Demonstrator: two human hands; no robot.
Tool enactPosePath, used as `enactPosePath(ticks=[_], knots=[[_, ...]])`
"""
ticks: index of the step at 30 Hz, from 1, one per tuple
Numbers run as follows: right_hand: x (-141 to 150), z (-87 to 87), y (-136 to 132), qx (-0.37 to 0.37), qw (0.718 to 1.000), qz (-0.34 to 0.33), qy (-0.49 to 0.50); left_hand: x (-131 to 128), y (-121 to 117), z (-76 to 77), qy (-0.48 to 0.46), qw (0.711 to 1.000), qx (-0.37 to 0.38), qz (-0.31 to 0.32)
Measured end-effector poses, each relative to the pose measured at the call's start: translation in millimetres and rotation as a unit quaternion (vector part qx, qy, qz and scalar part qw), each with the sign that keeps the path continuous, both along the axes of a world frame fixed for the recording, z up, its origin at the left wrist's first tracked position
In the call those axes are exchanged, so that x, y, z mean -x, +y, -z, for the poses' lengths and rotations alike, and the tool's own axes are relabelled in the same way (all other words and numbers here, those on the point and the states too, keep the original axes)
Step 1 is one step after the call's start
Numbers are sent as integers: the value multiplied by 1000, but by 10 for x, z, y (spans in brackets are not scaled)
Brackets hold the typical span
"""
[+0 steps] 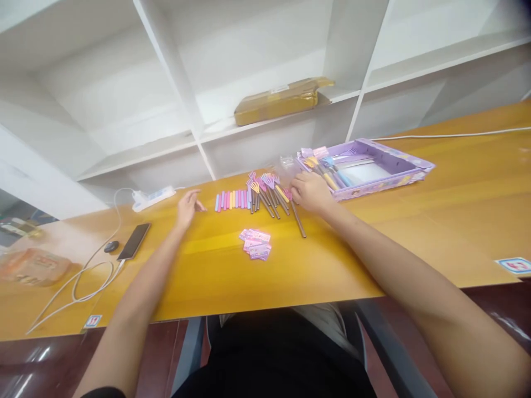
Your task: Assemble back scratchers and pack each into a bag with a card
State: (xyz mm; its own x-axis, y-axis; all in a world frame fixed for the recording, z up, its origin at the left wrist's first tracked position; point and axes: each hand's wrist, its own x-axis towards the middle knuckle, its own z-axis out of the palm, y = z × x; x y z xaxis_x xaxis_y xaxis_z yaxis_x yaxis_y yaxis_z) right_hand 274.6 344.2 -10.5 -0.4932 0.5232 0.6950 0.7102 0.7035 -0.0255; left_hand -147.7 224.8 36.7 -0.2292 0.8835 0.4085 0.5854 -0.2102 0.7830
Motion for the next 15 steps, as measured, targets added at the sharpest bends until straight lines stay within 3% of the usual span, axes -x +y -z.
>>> enactPosePath(ticks=[3,7,10,15], knots=[[-22,26,10,15,1000,11,-8,260,294,209,-58,992,-29,-112],[-54,67,42,37,999,25,-16,584,324,486,-116,969,-38,-216],[-34,90,34,52,998,25,-28,750,308,595,-133,958,-34,-252],[34,93,-32,64,996,23,-50,839,403,651,-122,955,-37,-268]])
